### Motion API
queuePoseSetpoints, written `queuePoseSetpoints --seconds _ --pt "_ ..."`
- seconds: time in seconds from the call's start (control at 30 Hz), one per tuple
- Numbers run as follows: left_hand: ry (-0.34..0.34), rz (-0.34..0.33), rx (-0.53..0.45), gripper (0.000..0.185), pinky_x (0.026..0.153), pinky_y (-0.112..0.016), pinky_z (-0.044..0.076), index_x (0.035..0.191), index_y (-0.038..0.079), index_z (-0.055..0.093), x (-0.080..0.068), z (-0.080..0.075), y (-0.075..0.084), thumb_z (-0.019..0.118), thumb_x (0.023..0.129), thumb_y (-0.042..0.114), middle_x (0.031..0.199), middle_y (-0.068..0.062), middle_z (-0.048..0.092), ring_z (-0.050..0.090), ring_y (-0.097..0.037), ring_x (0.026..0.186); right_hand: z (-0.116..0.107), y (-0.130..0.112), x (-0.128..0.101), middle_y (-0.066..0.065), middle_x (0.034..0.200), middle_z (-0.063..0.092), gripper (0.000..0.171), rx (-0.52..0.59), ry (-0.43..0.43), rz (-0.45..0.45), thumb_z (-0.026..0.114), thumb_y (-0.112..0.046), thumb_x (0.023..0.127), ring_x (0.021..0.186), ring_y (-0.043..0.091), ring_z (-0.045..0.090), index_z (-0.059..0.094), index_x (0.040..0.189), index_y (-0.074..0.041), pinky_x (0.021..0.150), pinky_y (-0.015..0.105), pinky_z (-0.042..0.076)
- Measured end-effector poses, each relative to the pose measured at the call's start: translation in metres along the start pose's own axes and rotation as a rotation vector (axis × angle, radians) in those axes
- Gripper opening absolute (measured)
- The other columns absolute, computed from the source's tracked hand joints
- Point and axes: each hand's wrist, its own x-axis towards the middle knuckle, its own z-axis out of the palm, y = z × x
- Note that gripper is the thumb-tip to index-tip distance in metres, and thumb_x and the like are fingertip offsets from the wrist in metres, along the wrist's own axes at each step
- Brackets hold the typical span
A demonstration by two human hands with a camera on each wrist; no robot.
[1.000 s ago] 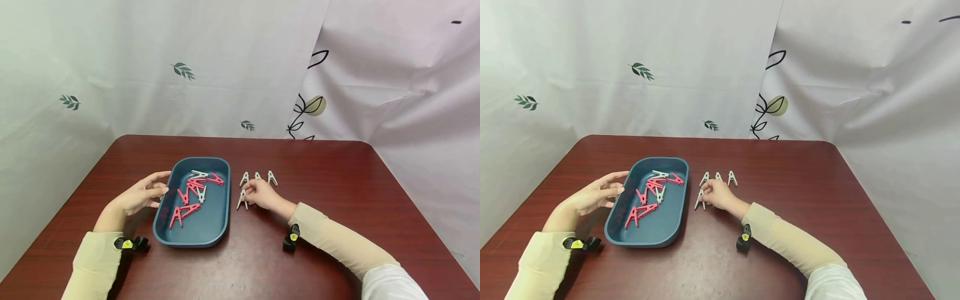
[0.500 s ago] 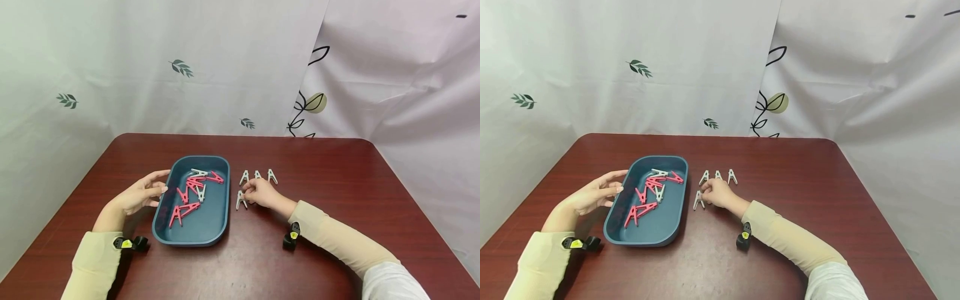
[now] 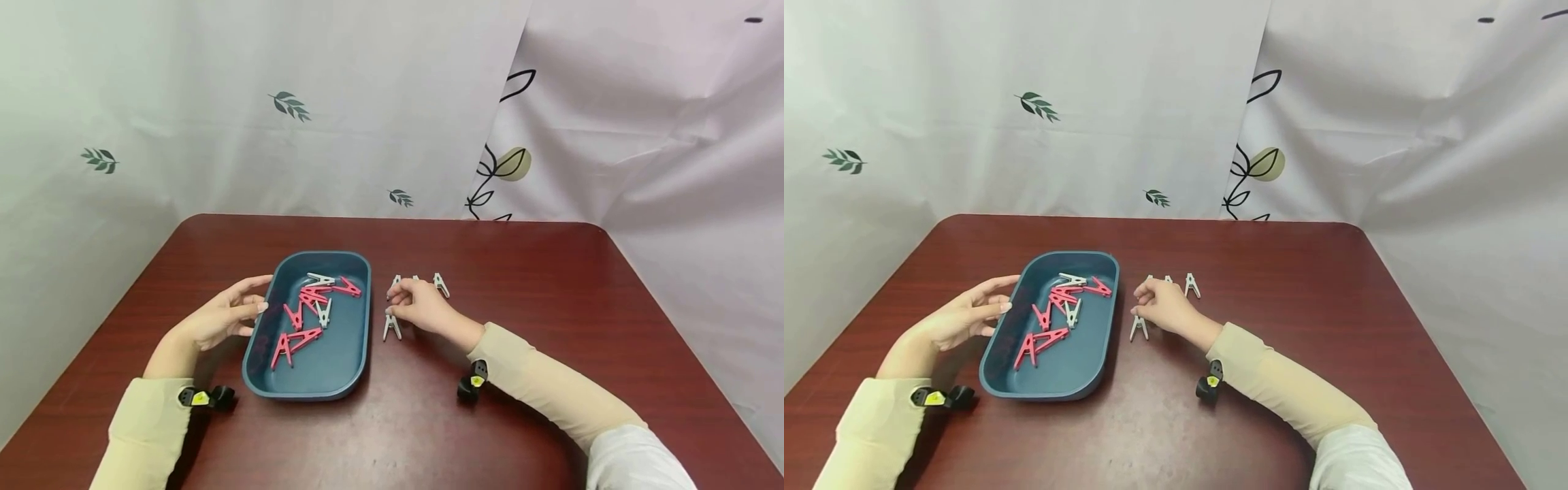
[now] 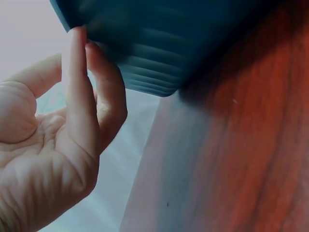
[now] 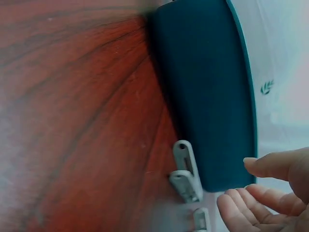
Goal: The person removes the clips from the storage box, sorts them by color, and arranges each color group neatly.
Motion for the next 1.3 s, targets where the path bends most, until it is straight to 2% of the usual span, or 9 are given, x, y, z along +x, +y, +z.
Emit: queuePoseSetpoints --seconds 0.17,0.33,0.5,0.73,0.93,1.03,1.3 --pt "0.005 -0.007 0.011 0.06 0.074 -0.036 0.058 0.148 0.008 0.02 -0.001 -0.001 -0.001 0.053 0.097 0.014 0.102 -0.002 0.064 0.068 -0.016 0.086 0.002 -0.015 0.003 0.013 0.09 0.068 0.025 -0.05 0.016 -0.13 0.071 -0.007 0.081 0.078 0.02 0.064 0.066 0.103 0.004 0.07 0.024 0.054" --pt "0.002 0.006 0.02 0.06 0.074 -0.036 0.058 0.148 0.008 0.02 0.001 -0.002 -0.002 0.052 0.097 0.014 0.101 0.0 0.064 0.068 -0.015 0.085 0.003 -0.027 0.009 0.014 0.097 0.064 0.024 -0.16 -0.01 -0.312 0.07 -0.008 0.084 0.087 0.025 0.063 0.065 0.106 0.001 0.075 0.034 0.056" --pt "-0.013 0.015 0.017 0.06 0.073 -0.036 0.058 0.148 0.007 0.019 0.001 -0.002 -0.002 0.051 0.098 0.013 0.101 -0.001 0.063 0.068 -0.015 0.086 0.005 -0.037 0.022 0.009 0.105 0.064 0.023 -0.308 -0.084 -0.462 0.068 -0.01 0.087 0.089 0.022 0.061 0.066 0.11 -0.005 0.076 0.027 0.051" --pt "-0.013 -0.009 0.056 0.064 0.073 -0.036 0.058 0.149 0.004 0.016 -0.001 -0.001 0.005 0.053 0.097 0.015 0.103 -0.007 0.06 0.066 -0.016 0.087 0.016 -0.048 0.043 0.005 0.114 0.063 0.028 -0.421 -0.272 -0.495 0.064 -0.014 0.091 0.108 0.016 0.058 0.065 0.118 -0.008 0.09 0.03 0.049" --pt "-0.002 -0.033 0.083 0.066 0.074 -0.037 0.058 0.149 0.005 0.016 -0.001 0.0 0.01 0.054 0.097 0.016 0.105 -0.012 0.057 0.065 -0.017 0.087 0.029 -0.049 0.053 0.003 0.115 0.062 0.026 -0.644 -0.339 -0.613 0.064 -0.013 0.09 0.11 0.017 0.056 0.065 0.117 -0.012 0.092 0.03 0.048" --pt "-0.006 -0.039 0.093 0.067 0.074 -0.039 0.058 0.15 0.005 0.016 -0.001 0.001 0.011 0.055 0.096 0.017 0.106 -0.016 0.056 0.065 -0.017 0.087 0.034 -0.05 0.058 0.002 0.116 0.063 0.026 -0.715 -0.368 -0.66 0.064 -0.01 0.09 0.108 0.015 0.056 0.066 0.116 -0.014 0.094 0.027 0.047" --pt "-0.01 -0.028 0.137 0.066 0.072 -0.038 0.059 0.149 0.005 0.017 -0.003 -0.001 0.013 0.055 0.096 0.017 0.106 -0.019 0.055 0.065 -0.017 0.086 0.044 -0.058 0.068 -0.001 0.112 0.062 0.027 -0.778 -0.447 -0.686 0.056 -0.004 0.092 0.103 0.011 0.055 0.07 0.111 -0.019 0.082 0.023 0.049"
